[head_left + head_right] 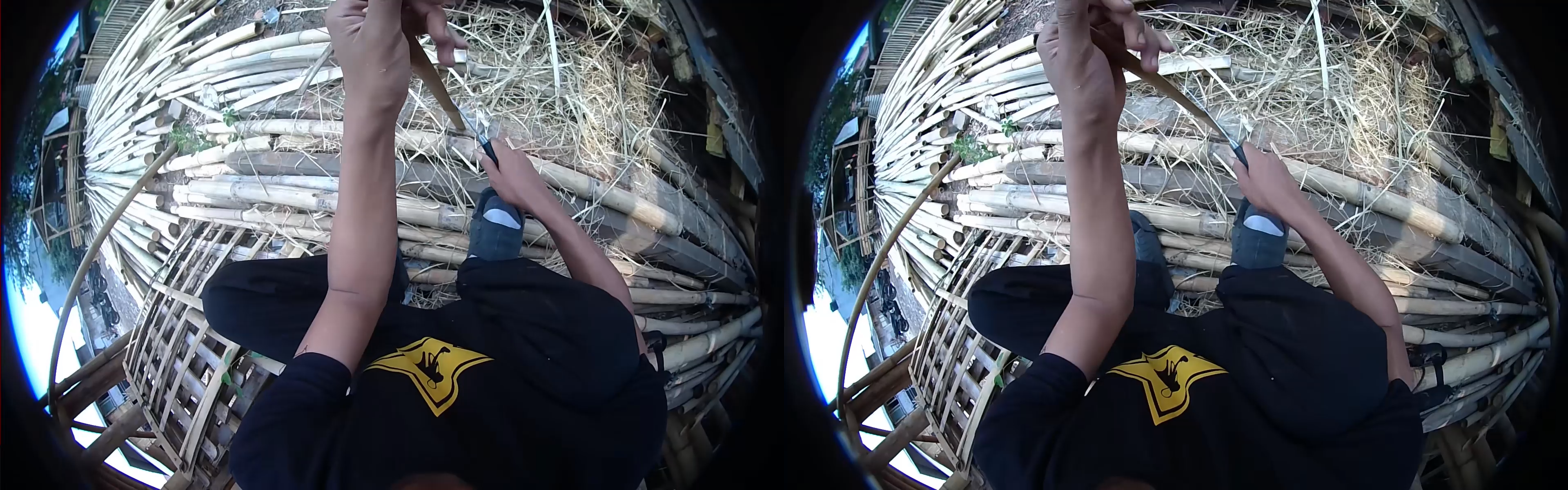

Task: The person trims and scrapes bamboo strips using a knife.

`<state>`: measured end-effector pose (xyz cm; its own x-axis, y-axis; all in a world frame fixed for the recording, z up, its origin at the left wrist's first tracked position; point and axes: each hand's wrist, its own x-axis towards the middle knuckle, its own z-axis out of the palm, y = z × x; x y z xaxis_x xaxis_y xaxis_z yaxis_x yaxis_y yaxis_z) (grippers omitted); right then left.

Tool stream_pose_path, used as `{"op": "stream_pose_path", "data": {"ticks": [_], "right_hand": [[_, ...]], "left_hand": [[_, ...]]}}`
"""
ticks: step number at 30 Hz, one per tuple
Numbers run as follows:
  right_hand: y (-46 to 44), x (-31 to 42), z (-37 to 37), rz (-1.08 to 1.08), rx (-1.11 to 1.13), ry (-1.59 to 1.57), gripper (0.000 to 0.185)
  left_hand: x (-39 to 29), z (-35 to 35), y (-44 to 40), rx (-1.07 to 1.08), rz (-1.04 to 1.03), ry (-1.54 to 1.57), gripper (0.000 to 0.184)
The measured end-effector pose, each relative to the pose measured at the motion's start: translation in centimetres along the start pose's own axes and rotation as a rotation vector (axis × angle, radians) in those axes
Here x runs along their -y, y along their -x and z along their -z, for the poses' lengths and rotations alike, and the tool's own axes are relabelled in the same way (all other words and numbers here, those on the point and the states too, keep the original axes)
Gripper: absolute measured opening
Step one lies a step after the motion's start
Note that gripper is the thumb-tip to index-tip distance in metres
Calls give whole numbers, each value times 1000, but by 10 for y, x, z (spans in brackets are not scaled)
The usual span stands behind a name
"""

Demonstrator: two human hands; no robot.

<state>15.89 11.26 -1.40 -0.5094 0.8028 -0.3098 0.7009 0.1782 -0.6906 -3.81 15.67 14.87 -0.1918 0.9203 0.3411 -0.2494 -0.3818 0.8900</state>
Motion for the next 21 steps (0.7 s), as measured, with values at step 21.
{"op": "stream_pose_path", "data": {"ticks": [21], "right_hand": [[-42, -4, 5, -246, 70, -6, 36]], "left_hand": [[23, -7, 10, -137, -247, -216, 57]]}}
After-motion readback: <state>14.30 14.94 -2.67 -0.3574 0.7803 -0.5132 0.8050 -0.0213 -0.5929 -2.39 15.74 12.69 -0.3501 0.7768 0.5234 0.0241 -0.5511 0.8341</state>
